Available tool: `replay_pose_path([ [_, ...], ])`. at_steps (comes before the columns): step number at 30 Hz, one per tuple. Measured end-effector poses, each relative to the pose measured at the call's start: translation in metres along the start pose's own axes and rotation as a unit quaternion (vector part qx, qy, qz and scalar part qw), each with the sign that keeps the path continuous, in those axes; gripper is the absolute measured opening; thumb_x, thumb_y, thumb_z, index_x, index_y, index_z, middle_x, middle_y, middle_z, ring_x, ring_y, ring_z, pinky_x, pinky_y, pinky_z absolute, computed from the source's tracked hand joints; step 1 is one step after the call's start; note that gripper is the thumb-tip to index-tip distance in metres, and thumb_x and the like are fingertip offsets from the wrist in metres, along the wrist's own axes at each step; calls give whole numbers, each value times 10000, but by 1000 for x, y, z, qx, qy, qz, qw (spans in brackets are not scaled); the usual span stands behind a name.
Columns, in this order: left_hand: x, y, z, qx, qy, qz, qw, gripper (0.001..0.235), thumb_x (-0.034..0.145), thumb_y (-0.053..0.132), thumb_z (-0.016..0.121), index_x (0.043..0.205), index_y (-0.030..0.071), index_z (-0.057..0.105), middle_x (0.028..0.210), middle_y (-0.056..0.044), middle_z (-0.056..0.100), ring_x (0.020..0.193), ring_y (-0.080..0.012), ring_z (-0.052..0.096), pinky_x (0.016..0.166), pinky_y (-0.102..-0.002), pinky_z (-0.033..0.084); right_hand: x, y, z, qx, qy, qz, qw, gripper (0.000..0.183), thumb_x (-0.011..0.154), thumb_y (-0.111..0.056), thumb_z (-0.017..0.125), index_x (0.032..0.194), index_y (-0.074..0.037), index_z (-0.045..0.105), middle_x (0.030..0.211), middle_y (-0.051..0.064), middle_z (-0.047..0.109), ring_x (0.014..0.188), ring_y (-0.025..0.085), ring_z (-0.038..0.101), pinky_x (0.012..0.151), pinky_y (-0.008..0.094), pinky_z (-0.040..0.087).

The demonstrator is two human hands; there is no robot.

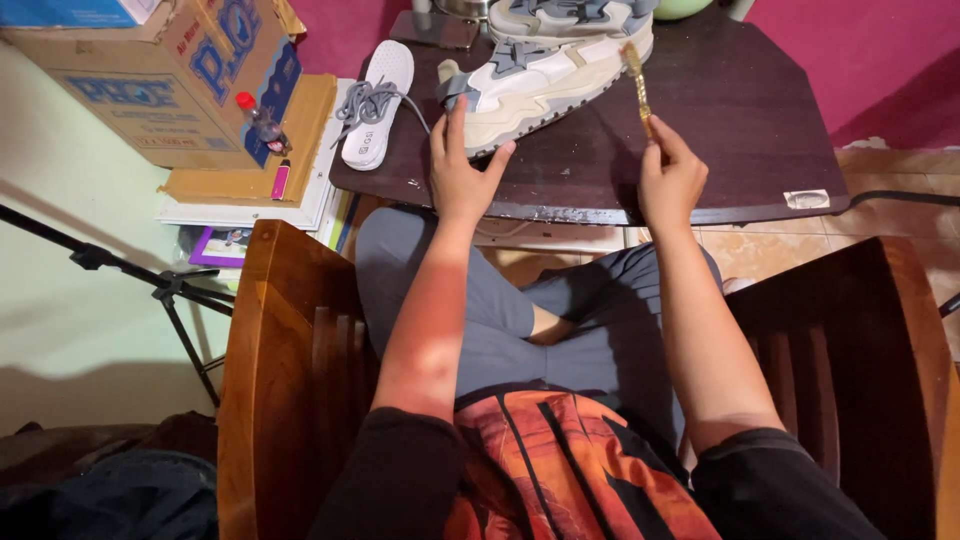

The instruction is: The person scrubs a white and grey sneaker with a toothbrush, focusing on the upper fabric and the sole. They hold the shoe in their left hand and use the brush in their right hand to clean various parts of the shoe while sitting on a chair.

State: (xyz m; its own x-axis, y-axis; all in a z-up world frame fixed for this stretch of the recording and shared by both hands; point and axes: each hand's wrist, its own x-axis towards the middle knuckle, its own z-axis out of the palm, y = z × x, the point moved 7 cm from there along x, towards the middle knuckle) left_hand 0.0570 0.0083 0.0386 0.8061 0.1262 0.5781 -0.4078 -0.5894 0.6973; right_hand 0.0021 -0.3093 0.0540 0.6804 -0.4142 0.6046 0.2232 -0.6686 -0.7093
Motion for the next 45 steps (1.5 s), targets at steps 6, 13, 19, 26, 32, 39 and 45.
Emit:
replay_pose_path([
  [6,1,-3,1,-9,-7,2,1000,791,931,556,759,1575,374,337,1553,-124,450,1413,-367,519,985,-527,549,-12,-21,10,61,-105,-140,983,313,969,-30,603,1216,-106,779,1169,101,765,998,156,737,761,276,554],
  [13,6,-1,2,-19,-1,-13,1000,788,921,549,747,1574,387,338,1555,-106,457,1391,-370,543,914,-537,571,1,-2,-1,13,17,-34,999,349,913,-107,586,1197,-148,785,1125,37,781,1083,178,733,923,322,536],
  [19,1,-3,-1,8,40,-22,999,893,842,582,824,1582,313,403,1479,-152,513,1303,-429,611,1026,-559,560,-10,-15,11,29,-76,-135,987,362,905,-69,658,1173,-263,806,1055,31,777,1039,294,718,912,431,561],
  [26,9,-6,9,8,57,11,998,910,784,495,899,1548,246,471,1419,-212,540,1264,-457,614,998,-568,550,-3,-9,9,81,-47,-88,992,340,902,-20,646,1150,-196,798,1081,94,775,1074,334,704,945,456,552],
  [32,-2,-17,10,17,55,18,998,876,857,496,888,1566,294,414,1467,-159,511,1337,-388,580,1077,-497,517,0,7,9,82,-39,-104,990,307,952,-11,587,1208,-55,752,1154,156,750,1113,304,689,980,413,526],
  [39,4,-6,1,2,0,-10,1000,791,935,564,771,1570,364,344,1559,-103,481,1399,-368,546,998,-514,551,-5,-12,15,122,-81,-91,985,272,990,-5,594,1210,-43,751,1197,123,747,1155,183,687,1033,303,511],
  [45,8,-6,0,27,3,-35,999,785,917,644,705,1554,366,340,1531,-65,565,1307,-386,636,873,-539,583,-7,-23,6,81,-75,-100,989,245,1036,-87,612,1239,-48,743,1197,103,752,1123,173,700,958,306,534],
])
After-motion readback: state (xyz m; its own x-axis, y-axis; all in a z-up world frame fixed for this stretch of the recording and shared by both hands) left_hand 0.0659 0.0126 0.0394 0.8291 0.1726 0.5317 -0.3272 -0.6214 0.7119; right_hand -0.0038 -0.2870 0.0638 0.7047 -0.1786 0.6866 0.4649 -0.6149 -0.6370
